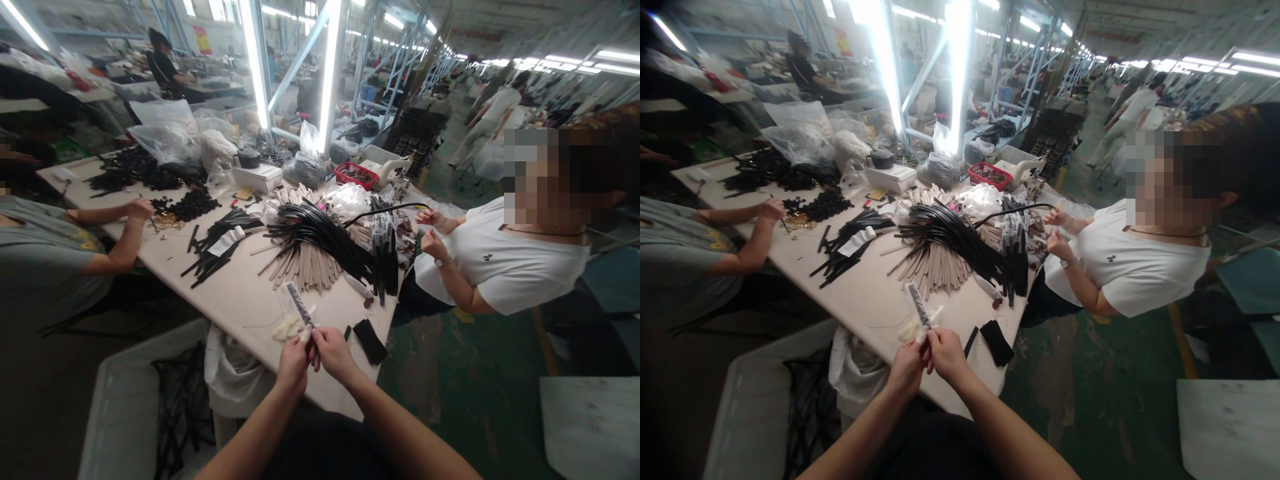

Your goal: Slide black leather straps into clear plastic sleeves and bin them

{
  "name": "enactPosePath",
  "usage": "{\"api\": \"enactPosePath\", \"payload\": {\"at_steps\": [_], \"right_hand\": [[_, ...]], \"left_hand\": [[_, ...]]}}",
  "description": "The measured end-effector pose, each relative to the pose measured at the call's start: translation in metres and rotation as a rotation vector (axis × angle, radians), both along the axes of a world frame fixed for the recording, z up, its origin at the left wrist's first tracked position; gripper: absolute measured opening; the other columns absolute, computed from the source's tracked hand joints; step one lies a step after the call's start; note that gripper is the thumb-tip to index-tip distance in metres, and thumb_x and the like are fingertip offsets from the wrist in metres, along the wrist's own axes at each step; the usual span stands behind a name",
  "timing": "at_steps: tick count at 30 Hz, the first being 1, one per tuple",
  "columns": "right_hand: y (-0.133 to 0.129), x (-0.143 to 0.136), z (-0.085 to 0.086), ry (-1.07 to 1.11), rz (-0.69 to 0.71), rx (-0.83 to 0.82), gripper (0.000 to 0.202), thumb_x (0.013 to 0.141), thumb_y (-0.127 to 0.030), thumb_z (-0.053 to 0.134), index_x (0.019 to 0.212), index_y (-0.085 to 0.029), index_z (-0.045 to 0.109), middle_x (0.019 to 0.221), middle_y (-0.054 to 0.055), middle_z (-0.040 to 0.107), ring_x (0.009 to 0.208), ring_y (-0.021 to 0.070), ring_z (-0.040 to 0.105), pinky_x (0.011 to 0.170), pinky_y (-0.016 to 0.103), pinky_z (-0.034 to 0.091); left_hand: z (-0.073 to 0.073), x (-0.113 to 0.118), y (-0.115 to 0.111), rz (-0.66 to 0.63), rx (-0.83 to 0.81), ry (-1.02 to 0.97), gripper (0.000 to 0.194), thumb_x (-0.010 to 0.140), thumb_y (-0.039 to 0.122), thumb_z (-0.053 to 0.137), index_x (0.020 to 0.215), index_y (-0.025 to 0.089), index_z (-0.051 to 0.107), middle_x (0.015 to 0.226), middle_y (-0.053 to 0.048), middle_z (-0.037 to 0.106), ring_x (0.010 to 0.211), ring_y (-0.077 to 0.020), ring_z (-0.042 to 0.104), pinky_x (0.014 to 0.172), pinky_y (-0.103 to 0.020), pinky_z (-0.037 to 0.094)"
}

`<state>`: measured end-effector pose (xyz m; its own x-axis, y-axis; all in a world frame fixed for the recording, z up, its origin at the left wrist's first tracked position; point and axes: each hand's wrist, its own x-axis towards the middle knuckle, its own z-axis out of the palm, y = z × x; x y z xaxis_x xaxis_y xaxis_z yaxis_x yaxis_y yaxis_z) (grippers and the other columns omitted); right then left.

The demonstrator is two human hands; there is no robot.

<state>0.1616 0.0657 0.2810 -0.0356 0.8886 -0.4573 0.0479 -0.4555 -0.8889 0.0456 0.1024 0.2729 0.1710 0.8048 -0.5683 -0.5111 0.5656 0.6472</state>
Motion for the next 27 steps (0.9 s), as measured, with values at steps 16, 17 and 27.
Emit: {"api": "enactPosePath", "payload": {"at_steps": [16,17,27], "right_hand": [[0.000,0.001,-0.014,0.139,0.064,-0.297,0.037,0.098,-0.041,0.043,0.079,-0.013,0.058,0.047,0.001,0.060,0.031,0.0113,0.054,0.036,0.017,0.036],[0.000,0.000,-0.017,0.124,0.036,-0.318,0.036,0.098,-0.039,0.043,0.078,-0.013,0.058,0.045,0.000,0.059,0.030,0.0110,0.053,0.035,0.017,0.035],[-0.011,0.009,0.005,0.275,0.060,-0.174,0.044,0.091,-0.055,0.048,0.080,-0.014,0.057,0.049,0.002,0.062,0.033,0.0127,0.053,0.036,0.020,0.035]], "left_hand": [[-0.045,-0.009,-0.007,-0.036,0.277,0.617,0.042,0.080,0.055,0.062,0.070,0.014,0.068,0.054,-0.002,0.059,0.049,-0.0149,0.052,0.050,-0.026,0.041],[-0.046,-0.008,-0.009,-0.055,0.293,0.648,0.042,0.080,0.055,0.061,0.067,0.015,0.066,0.052,0.000,0.056,0.048,-0.0144,0.050,0.049,-0.026,0.040],[-0.005,-0.003,-0.014,0.013,0.400,0.609,0.036,0.088,0.049,0.056,0.071,0.018,0.066,0.063,-0.002,0.062,0.064,-0.0183,0.057,0.063,-0.027,0.043]]}}
